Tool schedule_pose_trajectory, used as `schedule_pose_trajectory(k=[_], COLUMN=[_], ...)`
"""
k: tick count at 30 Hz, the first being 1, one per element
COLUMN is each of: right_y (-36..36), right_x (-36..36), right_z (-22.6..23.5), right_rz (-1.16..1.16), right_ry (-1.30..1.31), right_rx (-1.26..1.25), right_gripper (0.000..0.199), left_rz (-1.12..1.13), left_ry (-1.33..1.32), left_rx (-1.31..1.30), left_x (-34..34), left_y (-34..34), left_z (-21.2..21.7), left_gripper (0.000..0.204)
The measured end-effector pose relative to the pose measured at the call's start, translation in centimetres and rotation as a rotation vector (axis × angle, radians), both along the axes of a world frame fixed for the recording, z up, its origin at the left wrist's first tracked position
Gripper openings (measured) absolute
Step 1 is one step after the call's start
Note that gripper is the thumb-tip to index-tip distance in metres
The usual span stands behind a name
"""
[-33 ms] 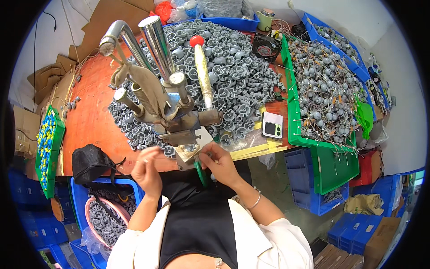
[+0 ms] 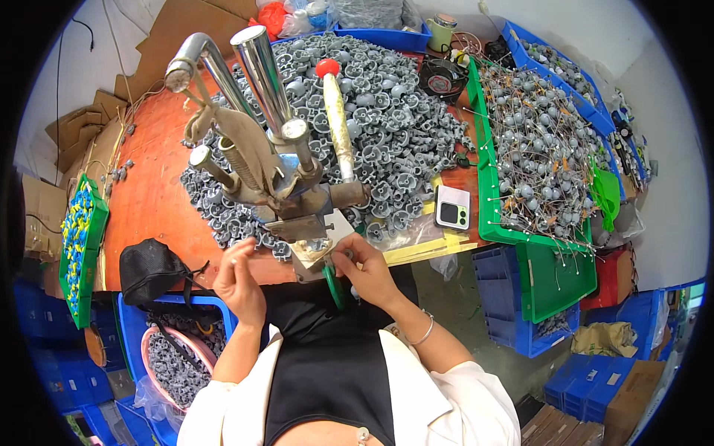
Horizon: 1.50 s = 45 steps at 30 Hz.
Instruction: The worker is using a manual press to assemble small metal components at a factory workbench.
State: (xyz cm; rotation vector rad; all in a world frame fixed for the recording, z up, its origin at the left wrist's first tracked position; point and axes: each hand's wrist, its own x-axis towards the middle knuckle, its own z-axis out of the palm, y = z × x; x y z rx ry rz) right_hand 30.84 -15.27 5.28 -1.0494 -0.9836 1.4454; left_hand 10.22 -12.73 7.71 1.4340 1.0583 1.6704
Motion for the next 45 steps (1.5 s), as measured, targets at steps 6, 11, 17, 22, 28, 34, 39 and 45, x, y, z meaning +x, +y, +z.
schedule_pose_trajectory(k=[6, 11, 17, 22, 28, 34, 39, 45], right_y=[0.4, 0.4, 1.0, 1.5, 0.9, 2.8, 11.8, 10.3], right_x=[-0.5, -1.4, -2.1, -3.0, -2.8, 0.2, 5.7, 1.7], right_z=[1.2, 1.2, -0.6, -0.5, 0.0, 1.1, 6.2, 16.0], right_rz=[0.080, 0.167, -0.145, -0.216, -0.245, -0.404, -0.231, -0.278], right_ry=[-0.418, -0.160, -0.569, -0.983, -1.051, -0.990, -0.342, -0.089], right_rx=[0.187, 0.149, 0.243, 0.435, 0.456, 0.483, 0.304, 0.680], right_gripper=[0.012, 0.014, 0.028, 0.028, 0.027, 0.018, 0.033, 0.043], left_rz=[0.084, -0.249, -0.187, -0.024, -0.160, -0.208, -0.106, -0.055], left_ry=[1.072, 0.689, 0.615, 0.652, 0.528, 0.613, 0.599, 0.633], left_rx=[0.296, 0.083, -0.228, -0.068, -0.186, -0.199, -0.118, -0.097], left_x=[0.6, 2.0, 2.5, 3.2, 3.1, 2.7, 3.4, 3.0], left_y=[-0.6, -1.5, 0.0, 0.8, 1.7, 1.6, 1.4, 1.2], left_z=[1.5, -0.1, -1.0, -2.5, -1.6, -1.2, -1.5, -1.6], left_gripper=[0.045, 0.025, 0.020, 0.019, 0.021, 0.026, 0.029, 0.023])
